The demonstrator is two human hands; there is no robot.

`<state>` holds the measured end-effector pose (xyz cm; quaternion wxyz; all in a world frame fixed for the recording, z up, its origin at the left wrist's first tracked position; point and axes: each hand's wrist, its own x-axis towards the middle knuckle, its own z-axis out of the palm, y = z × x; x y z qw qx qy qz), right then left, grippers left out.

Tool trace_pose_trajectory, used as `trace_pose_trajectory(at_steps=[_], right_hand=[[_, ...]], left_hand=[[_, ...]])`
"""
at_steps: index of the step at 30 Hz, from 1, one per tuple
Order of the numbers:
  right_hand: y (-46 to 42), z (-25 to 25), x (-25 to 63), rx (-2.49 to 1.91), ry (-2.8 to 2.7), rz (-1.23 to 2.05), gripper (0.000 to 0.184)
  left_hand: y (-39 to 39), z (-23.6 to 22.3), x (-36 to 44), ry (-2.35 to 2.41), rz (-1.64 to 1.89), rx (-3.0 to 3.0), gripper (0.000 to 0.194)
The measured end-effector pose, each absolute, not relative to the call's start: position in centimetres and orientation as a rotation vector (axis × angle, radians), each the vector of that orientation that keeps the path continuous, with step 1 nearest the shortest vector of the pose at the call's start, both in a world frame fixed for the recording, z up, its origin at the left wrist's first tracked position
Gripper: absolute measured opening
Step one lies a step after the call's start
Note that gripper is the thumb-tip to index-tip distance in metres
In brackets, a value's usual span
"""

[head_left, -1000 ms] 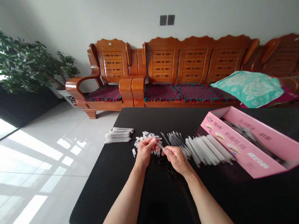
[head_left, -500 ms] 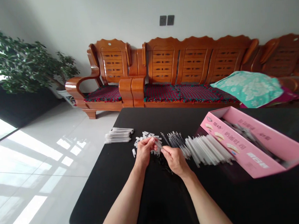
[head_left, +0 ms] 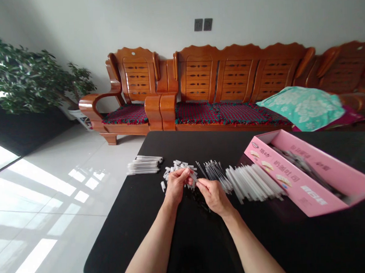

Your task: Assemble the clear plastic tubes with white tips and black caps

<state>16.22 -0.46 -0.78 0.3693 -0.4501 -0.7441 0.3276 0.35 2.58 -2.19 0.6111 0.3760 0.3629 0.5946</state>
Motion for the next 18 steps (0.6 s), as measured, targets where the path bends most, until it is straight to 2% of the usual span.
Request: trace_pose_trajectory(at_steps=[2, 4, 6, 10, 12, 14, 18], right_hand=[[-0.5, -0.8, 15.7, -1.223, -2.031, 0.524, 0.034], [-0.5, -0.8, 15.4, -1.24, -2.051, 0.442, 0.033], [-0.5, -0.8, 15.4, -1.207, -1.978, 0.624, 0.034], [-0.4, -0.8, 16.1, -1.06, -1.642, 1.337, 0.042], [-0.4, -0.8, 16.6, -1.006, -1.553, 1.503, 0.042], [-0.5, -0.7, 17.0, -1.021, -1.632, 1.387, 0.041], [-0.6, -0.7, 17.5, -1.246, -1.916, 0.701, 0.041]], left_hand=[[2.7, -2.3, 0.2, 0.873, 1.4, 0.832, 0.033], [2.8, -2.3, -0.1, 0.884, 1.418, 0.831, 0.032], [2.8, -2.3, -0.3, 0.867, 1.402, 0.876, 0.031], [2.5, -2.2, -0.3, 0.765, 1.321, 0.989, 0.029], [2.5, -2.2, -0.2, 0.743, 1.295, 1.004, 0.029], [2.9, -2.2, -0.5, 0.775, 1.36, 0.943, 0.03], [4.2, -2.1, -2.6, 0.886, 1.723, 0.645, 0.033]])
